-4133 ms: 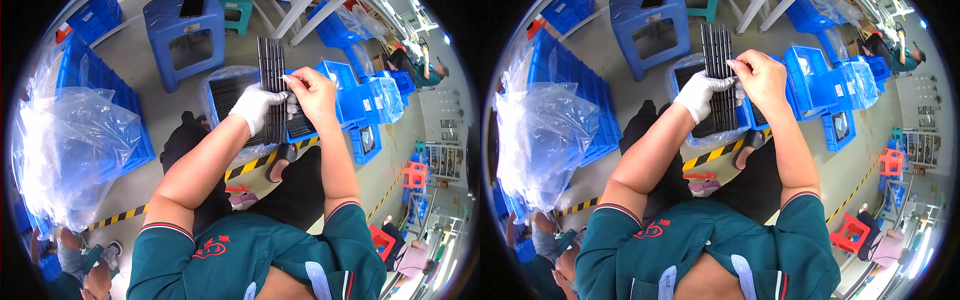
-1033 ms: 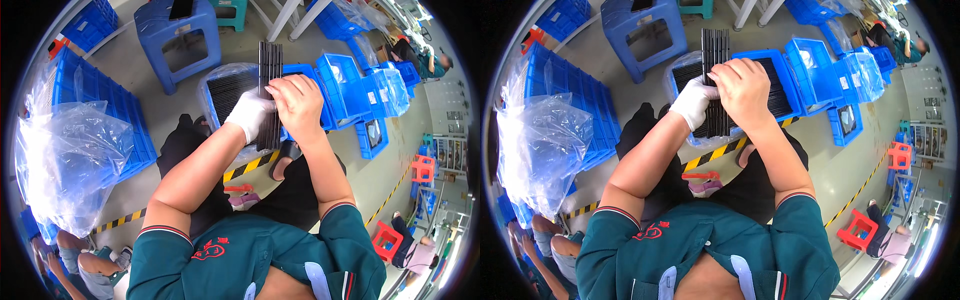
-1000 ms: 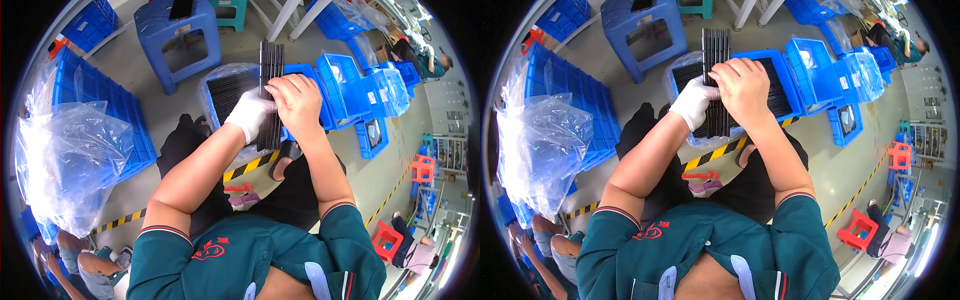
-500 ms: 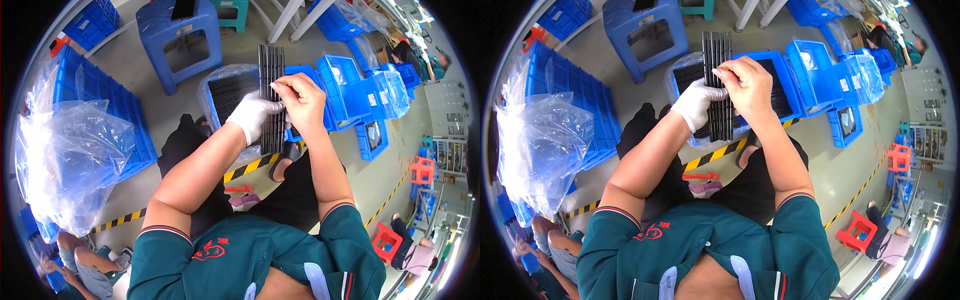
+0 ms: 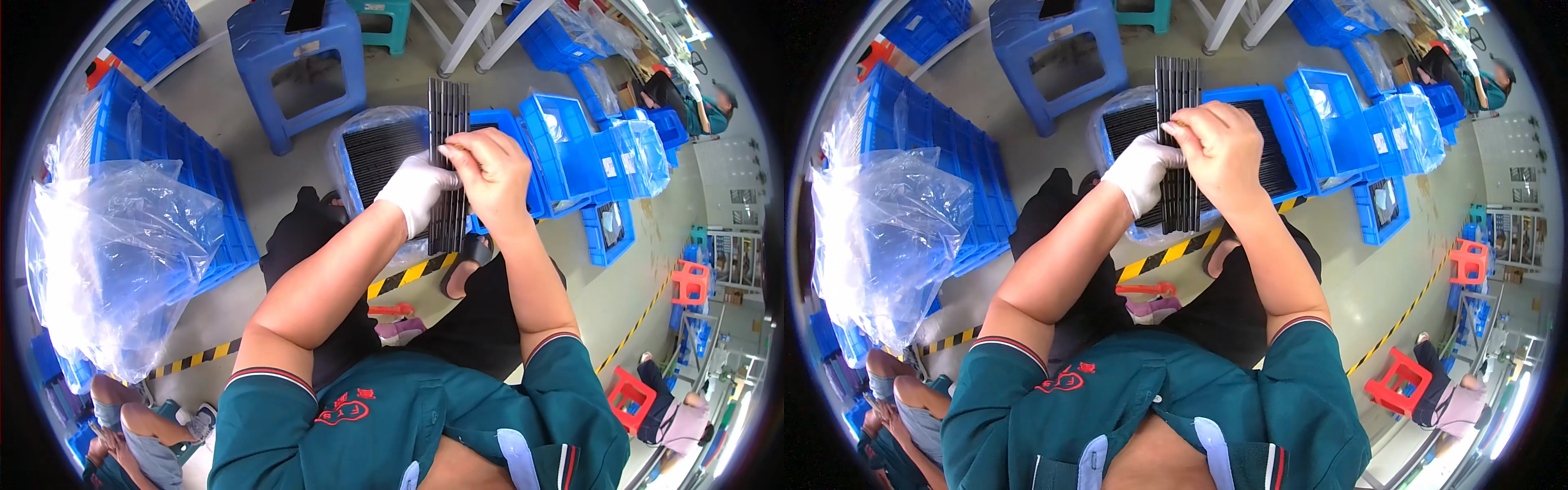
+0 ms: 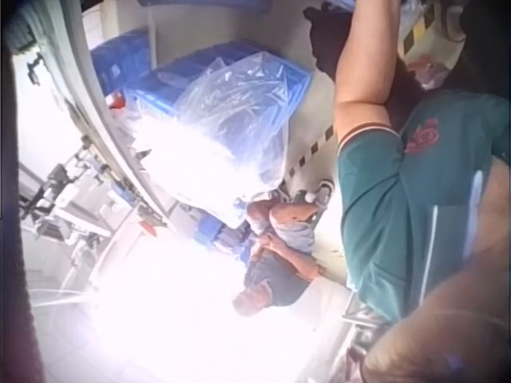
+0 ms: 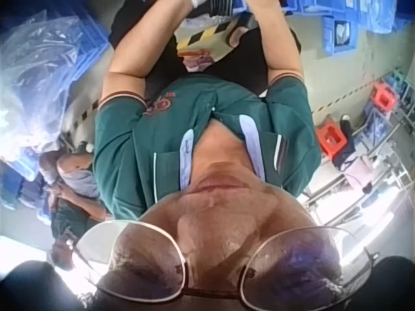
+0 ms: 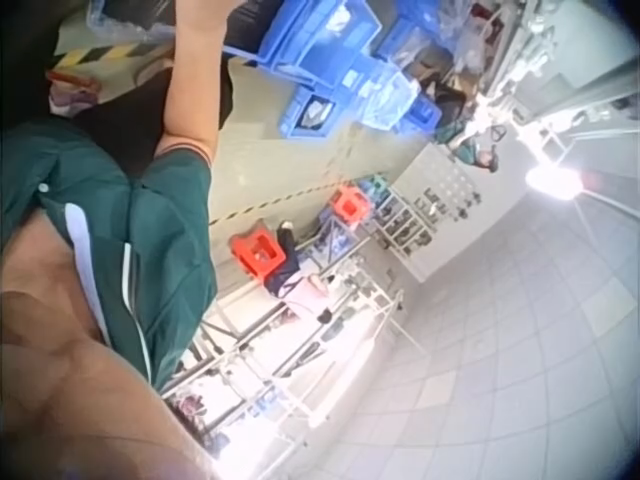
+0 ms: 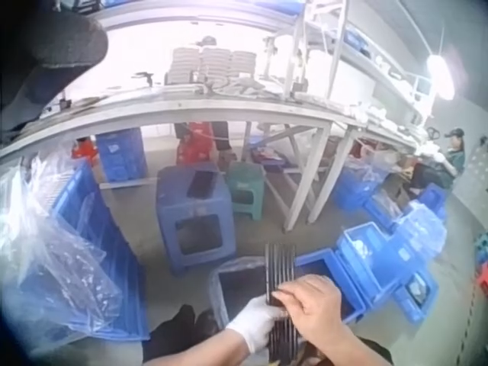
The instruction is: Inspecting and organizing thin black metal rods taken from industrial storage bins.
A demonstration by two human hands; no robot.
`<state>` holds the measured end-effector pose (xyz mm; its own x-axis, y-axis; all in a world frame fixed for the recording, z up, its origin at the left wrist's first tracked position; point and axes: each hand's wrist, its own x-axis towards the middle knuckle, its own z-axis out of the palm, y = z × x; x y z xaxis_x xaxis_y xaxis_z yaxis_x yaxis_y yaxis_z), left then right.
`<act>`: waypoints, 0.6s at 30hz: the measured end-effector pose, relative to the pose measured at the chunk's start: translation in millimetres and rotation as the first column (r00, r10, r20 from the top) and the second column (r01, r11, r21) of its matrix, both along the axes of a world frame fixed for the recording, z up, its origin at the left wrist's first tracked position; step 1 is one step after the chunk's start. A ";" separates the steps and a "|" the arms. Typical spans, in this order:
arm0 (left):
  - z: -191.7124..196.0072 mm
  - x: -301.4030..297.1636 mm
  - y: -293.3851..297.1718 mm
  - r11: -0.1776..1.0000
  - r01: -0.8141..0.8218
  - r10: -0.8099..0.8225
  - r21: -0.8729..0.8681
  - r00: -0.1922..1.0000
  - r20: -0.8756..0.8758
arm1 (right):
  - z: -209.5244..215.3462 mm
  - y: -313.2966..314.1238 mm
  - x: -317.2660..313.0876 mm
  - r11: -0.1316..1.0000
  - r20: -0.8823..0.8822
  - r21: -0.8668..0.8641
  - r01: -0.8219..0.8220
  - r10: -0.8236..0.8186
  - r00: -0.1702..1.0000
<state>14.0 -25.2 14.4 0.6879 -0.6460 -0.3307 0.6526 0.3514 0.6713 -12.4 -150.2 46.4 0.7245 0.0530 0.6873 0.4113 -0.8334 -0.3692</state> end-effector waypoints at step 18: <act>-5.5 -0.7 -5.3 0.984 -0.042 0.014 0.175 0.987 0.162 | 4.1 0.6 0.3 0.999 -0.098 -0.031 0.013 -0.016 0.995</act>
